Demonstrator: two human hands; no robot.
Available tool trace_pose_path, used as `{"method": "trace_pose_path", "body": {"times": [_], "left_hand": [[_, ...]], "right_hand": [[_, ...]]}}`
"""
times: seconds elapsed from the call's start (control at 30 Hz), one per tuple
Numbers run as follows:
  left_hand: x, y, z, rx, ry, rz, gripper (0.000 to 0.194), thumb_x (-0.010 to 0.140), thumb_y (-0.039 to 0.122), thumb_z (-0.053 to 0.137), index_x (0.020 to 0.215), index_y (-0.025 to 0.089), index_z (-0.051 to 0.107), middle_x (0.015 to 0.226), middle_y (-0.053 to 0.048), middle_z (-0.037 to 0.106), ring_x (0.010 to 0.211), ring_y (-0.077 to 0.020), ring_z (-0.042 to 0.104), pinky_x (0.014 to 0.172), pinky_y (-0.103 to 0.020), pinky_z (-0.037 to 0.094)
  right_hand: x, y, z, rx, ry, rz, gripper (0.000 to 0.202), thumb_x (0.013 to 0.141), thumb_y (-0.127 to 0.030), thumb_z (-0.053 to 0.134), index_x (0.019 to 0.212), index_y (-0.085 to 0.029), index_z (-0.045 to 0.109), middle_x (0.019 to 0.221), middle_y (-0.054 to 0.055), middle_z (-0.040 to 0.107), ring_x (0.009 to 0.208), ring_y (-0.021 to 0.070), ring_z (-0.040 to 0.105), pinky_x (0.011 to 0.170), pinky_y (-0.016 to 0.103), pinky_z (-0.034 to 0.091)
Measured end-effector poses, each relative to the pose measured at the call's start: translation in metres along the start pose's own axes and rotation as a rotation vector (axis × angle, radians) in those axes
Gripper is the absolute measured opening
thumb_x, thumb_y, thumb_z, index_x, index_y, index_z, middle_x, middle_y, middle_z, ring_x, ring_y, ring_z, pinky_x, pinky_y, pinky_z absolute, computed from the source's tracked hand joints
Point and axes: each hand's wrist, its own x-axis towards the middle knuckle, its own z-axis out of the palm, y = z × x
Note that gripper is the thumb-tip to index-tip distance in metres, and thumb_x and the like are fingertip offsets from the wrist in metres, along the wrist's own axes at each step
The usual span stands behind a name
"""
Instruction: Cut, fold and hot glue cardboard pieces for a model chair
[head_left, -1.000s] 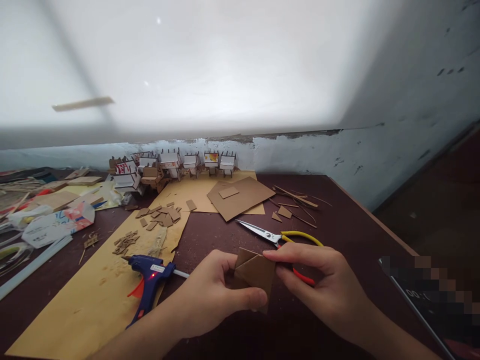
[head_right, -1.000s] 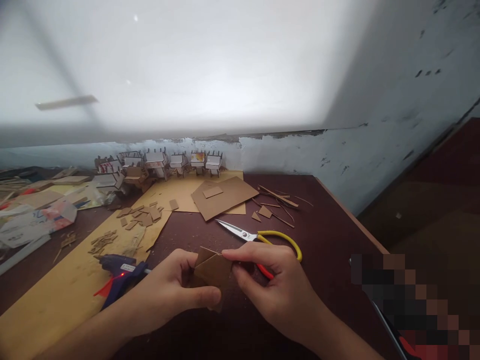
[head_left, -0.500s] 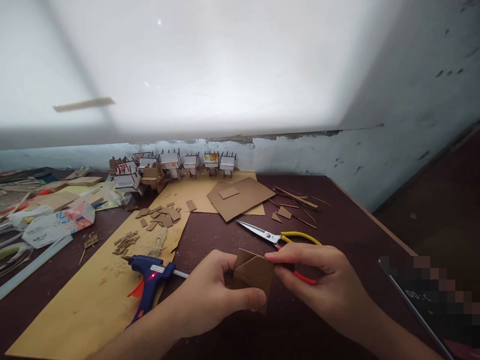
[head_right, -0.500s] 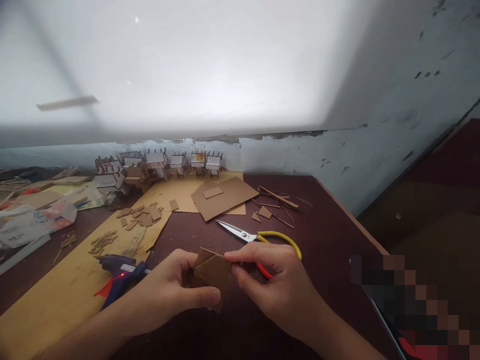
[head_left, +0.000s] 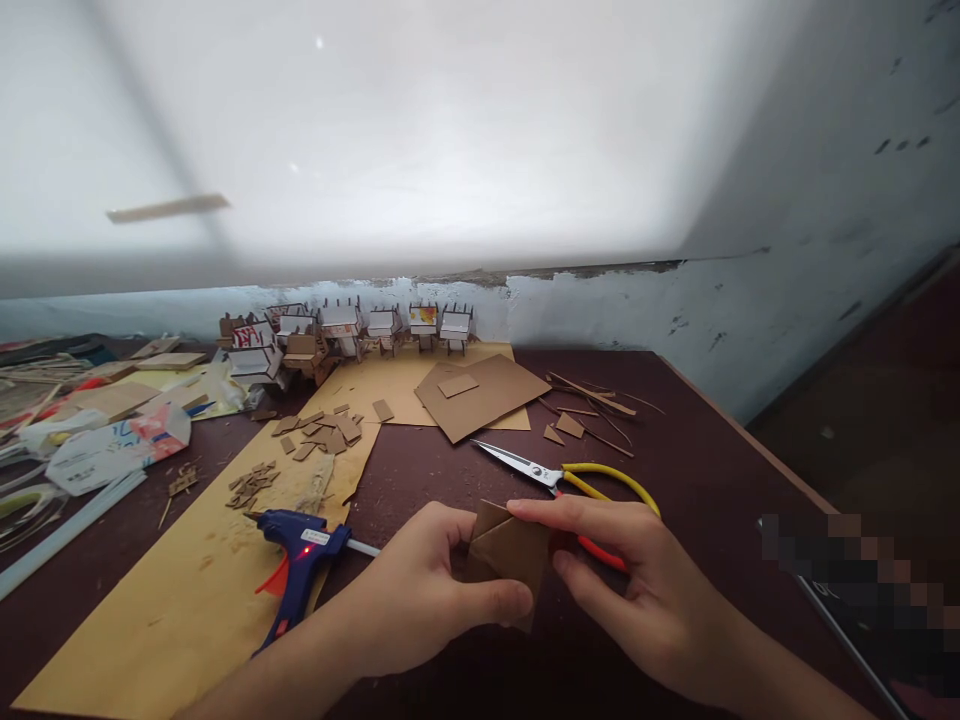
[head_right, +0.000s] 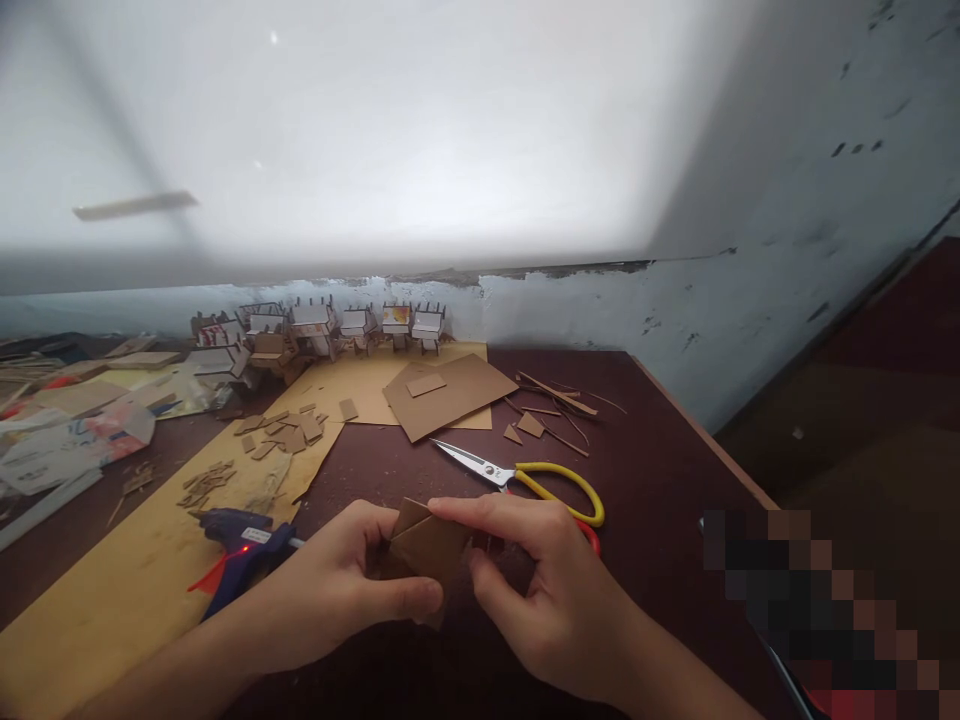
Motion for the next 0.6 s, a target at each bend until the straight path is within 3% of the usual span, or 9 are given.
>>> {"method": "trace_pose_path", "body": {"times": [0.13, 0.4, 0.6], "left_hand": [[0.0001, -0.001, -0.0005, -0.004, 0.018, -0.015, 0.017, 0.079, 0.026, 0.079, 0.086, 0.012, 0.073, 0.075, -0.003, 0.067, 0.071, -0.0153, 0.059, 0.069, -0.027, 0.045], [0.0003, -0.0027, -0.0011, -0.025, 0.036, -0.026, 0.023, 0.078, 0.029, 0.082, 0.091, 0.013, 0.074, 0.076, 0.0, 0.063, 0.069, -0.0131, 0.054, 0.066, -0.025, 0.043], [-0.0012, -0.0011, -0.0013, -0.02, 0.023, -0.013, 0.022, 0.079, 0.03, 0.081, 0.091, 0.013, 0.073, 0.075, -0.001, 0.064, 0.069, -0.0136, 0.056, 0.067, -0.026, 0.043]], "right_hand": [[-0.0006, 0.0016, 0.0009, -0.018, 0.01, -0.01, 0.044, 0.094, -0.013, 0.056, 0.132, -0.032, 0.068, 0.123, 0.003, 0.075, 0.109, 0.0214, 0.072, 0.092, 0.032, 0.059], [0.0055, -0.0074, -0.001, -0.061, 0.022, -0.052, 0.046, 0.091, -0.009, 0.057, 0.127, -0.035, 0.07, 0.102, -0.002, 0.079, 0.087, 0.0159, 0.075, 0.074, 0.025, 0.059], [0.0051, -0.0067, -0.0019, -0.076, 0.055, -0.05, 0.039, 0.09, -0.008, 0.06, 0.119, -0.03, 0.074, 0.098, -0.001, 0.08, 0.083, 0.0156, 0.075, 0.069, 0.024, 0.058]]}}
